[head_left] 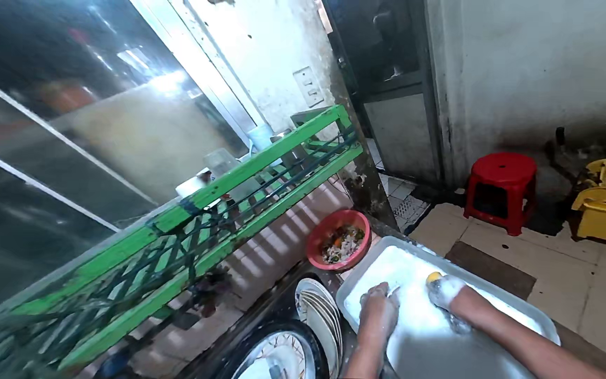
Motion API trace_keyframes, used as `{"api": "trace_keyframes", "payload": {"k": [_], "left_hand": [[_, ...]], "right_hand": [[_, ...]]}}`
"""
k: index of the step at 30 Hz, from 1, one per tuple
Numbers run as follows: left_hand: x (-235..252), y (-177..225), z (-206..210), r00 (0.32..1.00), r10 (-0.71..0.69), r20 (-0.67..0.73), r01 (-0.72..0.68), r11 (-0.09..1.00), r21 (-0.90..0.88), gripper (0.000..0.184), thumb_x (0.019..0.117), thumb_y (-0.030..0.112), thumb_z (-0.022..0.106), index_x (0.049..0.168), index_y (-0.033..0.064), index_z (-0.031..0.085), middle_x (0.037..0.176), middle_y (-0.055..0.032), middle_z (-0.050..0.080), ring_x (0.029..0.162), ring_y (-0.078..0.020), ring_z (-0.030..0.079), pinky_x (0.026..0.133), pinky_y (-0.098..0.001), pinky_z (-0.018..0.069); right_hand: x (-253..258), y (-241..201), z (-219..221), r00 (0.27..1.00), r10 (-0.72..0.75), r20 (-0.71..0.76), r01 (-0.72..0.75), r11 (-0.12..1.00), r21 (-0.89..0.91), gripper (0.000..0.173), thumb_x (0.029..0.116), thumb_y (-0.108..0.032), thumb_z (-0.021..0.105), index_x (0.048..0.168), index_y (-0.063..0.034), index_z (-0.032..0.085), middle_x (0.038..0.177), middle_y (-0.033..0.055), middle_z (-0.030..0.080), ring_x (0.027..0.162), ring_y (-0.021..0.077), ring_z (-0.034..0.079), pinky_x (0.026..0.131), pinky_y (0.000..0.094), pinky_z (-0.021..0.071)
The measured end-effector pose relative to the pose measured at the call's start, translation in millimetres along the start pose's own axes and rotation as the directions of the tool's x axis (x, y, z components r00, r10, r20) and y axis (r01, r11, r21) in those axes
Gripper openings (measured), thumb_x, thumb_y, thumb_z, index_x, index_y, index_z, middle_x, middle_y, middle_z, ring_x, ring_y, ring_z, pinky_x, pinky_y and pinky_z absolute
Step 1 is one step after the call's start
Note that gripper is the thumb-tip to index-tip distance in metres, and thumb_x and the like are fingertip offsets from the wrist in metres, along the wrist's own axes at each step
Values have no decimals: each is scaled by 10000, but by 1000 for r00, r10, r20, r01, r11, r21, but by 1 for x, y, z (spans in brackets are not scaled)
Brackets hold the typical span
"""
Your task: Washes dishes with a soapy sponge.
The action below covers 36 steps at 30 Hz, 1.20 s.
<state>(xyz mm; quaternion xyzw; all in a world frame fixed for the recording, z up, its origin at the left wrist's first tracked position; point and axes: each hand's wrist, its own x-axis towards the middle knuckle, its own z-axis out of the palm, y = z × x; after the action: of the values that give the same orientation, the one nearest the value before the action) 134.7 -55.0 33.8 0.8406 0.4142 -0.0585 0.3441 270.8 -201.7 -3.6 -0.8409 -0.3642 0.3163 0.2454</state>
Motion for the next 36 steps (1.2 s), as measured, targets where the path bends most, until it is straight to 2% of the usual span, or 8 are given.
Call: {"api": "trace_keyframes", "payload": {"k": [5,14,17,21,24,27,32,36], "left_hand": [[7,-23,3,995,-76,63,91,953,-288,399,1018,140,575,1394,5,575,1312,-217,628,1191,-313,614,1010,-486,490],[-8,-17,-13,999,-28,-27,11,881,-474,408,1032,180,554,1394,-9,565,1333,-220,609,1194,-302,606,994,-479,498],[-21,-4,-18,1000,-11,-16,-3,720,-693,494,1034,145,534,1483,-38,443,1405,-234,560,1238,-289,588,1023,-446,498],[-44,11,-3,992,-88,91,121,443,-888,248,908,-11,560,1153,-21,598,894,-152,688,760,-225,682,654,-398,583],[-63,13,2,992,16,123,97,525,-846,362,791,-86,556,1147,-29,573,861,-119,667,741,-193,657,660,-383,566],[-90,13,-1,988,149,31,-39,442,-896,170,922,-71,480,1020,23,582,826,-46,697,777,-126,690,741,-332,599],[-114,19,-8,999,32,-8,-23,505,-863,285,764,-188,530,964,16,536,754,-30,621,666,-107,616,606,-296,538],[-109,1,-19,997,46,-66,-80,563,-823,135,965,-56,519,1030,55,560,792,11,614,714,-59,610,683,-244,544]], "right_hand": [[-5,9,1,998,-45,-36,50,989,140,421,1022,-322,585,1256,26,629,1239,244,651,1194,378,621,1028,586,476],[1,4,-1,999,37,-30,-33,993,113,467,1009,-358,598,1282,21,624,1279,245,643,1230,394,608,1044,604,464],[4,9,4,998,2,-65,8,988,156,446,1010,-320,601,1297,21,625,1290,252,640,1245,395,598,1061,602,455],[1,3,20,994,-34,-99,61,957,283,470,1014,-265,602,1391,12,557,1338,237,617,1278,351,583,1096,547,446],[-16,-31,41,950,-132,-282,232,904,359,535,958,-269,664,1401,14,561,1337,201,639,1278,278,595,1117,458,451],[-12,-53,48,854,-249,-456,455,781,427,608,901,-235,709,1404,62,543,1343,197,640,1282,225,591,1134,371,434],[13,-67,21,896,-41,-442,212,914,347,573,997,-269,627,1435,80,504,1398,271,587,1342,354,556,1162,466,407],[-16,-90,76,726,-330,-603,635,657,406,584,899,-279,707,1313,117,592,1252,204,689,1194,176,650,1077,321,488]]}}
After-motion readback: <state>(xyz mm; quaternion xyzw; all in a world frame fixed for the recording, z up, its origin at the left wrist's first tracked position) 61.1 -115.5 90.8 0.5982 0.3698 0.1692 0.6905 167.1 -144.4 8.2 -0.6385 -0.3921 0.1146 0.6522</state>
